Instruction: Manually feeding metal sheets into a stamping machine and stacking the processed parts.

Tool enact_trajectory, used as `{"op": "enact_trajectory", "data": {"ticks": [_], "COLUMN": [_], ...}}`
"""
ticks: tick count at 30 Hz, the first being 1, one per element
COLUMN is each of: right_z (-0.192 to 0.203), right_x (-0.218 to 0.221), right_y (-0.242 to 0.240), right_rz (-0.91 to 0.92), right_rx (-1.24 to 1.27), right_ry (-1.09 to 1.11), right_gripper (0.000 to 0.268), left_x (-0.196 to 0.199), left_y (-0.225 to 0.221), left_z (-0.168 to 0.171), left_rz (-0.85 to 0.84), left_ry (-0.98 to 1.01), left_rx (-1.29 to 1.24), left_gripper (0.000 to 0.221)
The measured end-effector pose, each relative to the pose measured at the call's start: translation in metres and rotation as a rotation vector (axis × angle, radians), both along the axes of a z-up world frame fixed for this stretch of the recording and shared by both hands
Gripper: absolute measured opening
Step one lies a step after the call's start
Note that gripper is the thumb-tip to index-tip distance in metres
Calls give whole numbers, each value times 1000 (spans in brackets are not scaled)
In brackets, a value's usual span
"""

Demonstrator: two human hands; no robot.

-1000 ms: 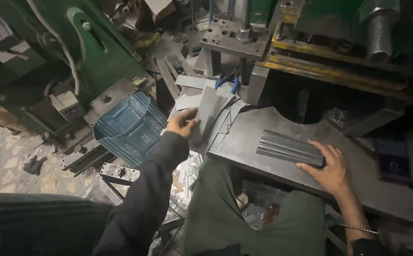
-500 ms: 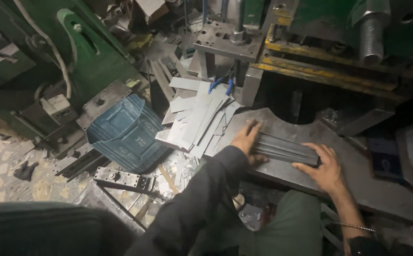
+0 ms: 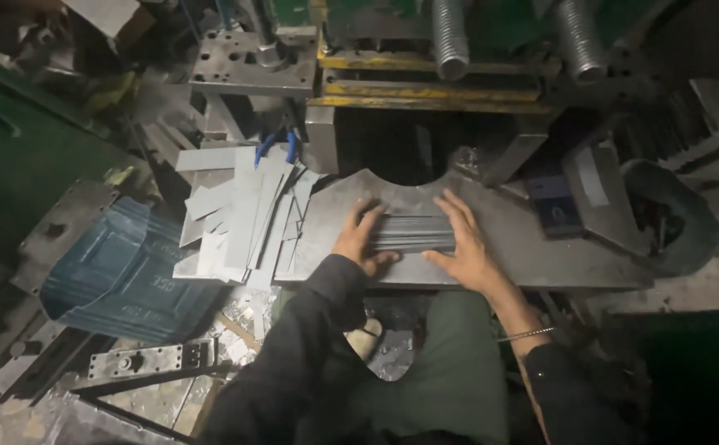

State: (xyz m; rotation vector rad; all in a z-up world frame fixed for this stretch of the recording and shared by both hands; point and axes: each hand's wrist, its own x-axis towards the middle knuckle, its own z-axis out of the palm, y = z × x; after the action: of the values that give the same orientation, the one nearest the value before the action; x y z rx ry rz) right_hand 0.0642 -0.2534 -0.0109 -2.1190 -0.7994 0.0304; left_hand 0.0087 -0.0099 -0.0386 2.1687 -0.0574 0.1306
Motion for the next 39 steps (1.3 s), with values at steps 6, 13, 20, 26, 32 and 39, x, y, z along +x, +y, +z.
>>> {"op": "enact_trajectory", "data": {"ticks": [6,13,20,26,32,39], "right_z": [24,2,-15,57,160,71], "right_x": [-11,-2,39,44,30,-15], "right_y": [2,-4,-13,11,75,90], "right_rz": [60,34,143,358,370,205], "right_rx": [-94,-70,-201,-367,7,86], "right_ry": [-78,-148,-192,-87,-280,44], "right_gripper": [60,60,64,71,48,37], "left_x": [-9,-5,15,-45,-124,-154], "left_y": [8,7,14,8,-13,-5], "left_z": [15,8,3,23,-9,76], "left_rz": [-151,-132,-191,32,763,596], "left_ry": [9,-30,35,19,635,739], "left_rx": [552,608,832,514,-513,-216], "left_gripper": [79,64,77,71,85,104]}}
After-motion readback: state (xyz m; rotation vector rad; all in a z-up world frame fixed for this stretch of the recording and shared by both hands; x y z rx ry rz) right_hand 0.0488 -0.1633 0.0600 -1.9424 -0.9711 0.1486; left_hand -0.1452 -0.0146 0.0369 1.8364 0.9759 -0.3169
